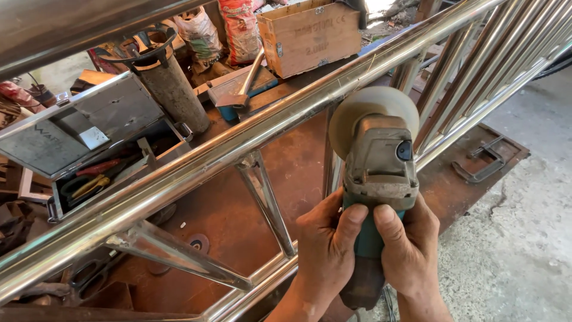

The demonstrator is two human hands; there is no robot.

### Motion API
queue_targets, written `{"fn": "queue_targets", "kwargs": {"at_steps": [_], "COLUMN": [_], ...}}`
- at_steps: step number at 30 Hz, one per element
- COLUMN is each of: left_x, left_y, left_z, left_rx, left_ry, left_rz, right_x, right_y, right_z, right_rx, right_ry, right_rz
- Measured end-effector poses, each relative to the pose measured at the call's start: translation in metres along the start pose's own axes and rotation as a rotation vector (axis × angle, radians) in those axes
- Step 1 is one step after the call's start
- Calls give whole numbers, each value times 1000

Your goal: Using an angle grinder to polish and smooth the weld joints on a stainless steel railing.

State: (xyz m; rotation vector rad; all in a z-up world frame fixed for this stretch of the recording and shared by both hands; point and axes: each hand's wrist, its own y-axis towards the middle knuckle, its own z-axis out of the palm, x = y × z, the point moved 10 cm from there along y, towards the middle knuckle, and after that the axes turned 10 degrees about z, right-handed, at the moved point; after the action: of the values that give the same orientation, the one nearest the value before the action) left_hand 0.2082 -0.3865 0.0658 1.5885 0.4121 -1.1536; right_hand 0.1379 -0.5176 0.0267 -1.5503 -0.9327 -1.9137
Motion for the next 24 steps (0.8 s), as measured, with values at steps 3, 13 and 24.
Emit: {"fn": "queue_targets", "kwargs": {"at_steps": [3, 13, 24], "left_x": [5, 9, -34], "left_y": [-1, -1, 32], "left_z": [-2, -9, -23], "left_rx": [-1, 12, 320], "left_ry": [15, -33, 362], "left_rz": [-17, -53, 373], "right_x": [-3, 3, 7], "right_y": [0, -8, -25], "right_z": [0, 8, 26], "right_rx": [1, -30, -288], "right_ry": [2, -58, -141], "right_rz": [13, 14, -140]}}
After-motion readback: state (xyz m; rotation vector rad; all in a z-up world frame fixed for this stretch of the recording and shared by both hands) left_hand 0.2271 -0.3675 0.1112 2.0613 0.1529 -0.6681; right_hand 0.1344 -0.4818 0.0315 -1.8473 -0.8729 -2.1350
